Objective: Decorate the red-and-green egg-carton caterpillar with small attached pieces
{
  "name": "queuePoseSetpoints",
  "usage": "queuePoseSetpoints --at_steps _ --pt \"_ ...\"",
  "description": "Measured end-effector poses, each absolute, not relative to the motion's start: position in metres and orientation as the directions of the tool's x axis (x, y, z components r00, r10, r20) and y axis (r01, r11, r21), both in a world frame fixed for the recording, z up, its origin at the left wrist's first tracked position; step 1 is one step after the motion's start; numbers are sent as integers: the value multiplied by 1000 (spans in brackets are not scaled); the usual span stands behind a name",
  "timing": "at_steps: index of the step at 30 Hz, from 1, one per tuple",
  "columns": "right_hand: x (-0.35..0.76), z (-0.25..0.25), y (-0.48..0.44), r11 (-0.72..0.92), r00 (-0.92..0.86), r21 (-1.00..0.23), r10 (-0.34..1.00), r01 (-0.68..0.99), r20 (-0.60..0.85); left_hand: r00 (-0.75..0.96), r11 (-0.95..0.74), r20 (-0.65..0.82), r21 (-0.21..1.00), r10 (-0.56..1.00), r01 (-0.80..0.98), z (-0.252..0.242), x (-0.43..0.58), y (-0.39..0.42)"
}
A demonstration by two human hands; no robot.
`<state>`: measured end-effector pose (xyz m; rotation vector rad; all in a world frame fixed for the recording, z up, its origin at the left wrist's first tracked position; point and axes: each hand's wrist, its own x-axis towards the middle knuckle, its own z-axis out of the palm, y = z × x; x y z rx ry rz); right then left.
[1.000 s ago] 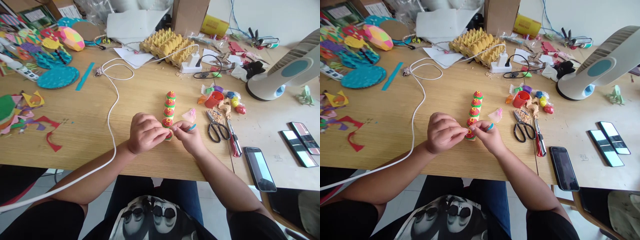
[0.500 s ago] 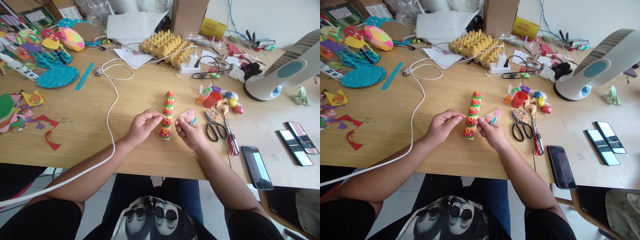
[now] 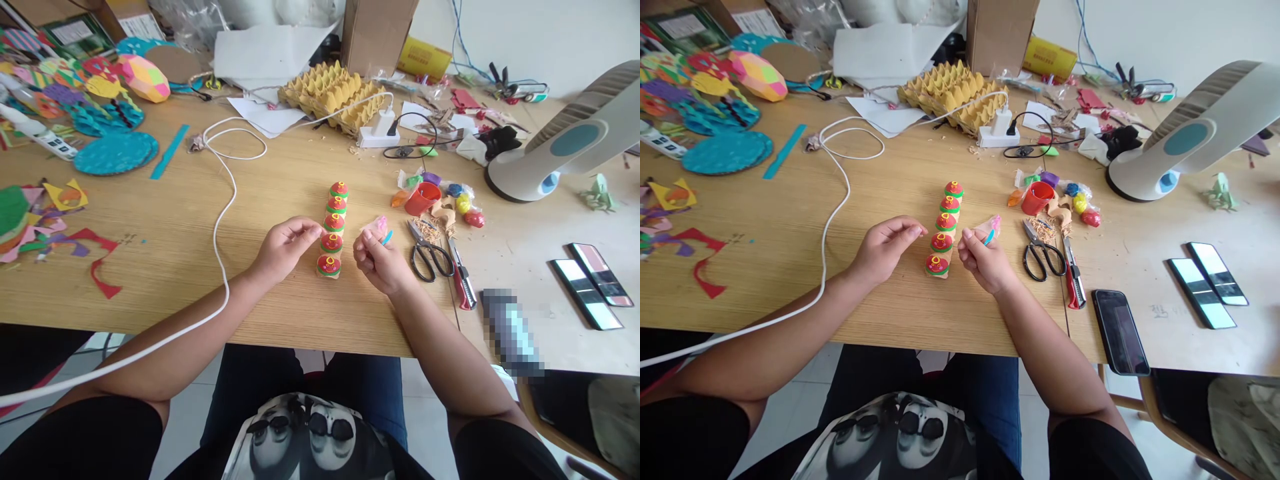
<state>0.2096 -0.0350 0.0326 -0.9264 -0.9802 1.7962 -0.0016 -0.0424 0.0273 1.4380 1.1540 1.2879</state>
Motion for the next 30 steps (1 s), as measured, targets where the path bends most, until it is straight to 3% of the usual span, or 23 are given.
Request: queuePoseSetpoints --at_steps 30 --pt "215 34 -25 -294 -278 -907 937 -303 -211 2 14 -14 989 1000 -145 12 -4 -27"
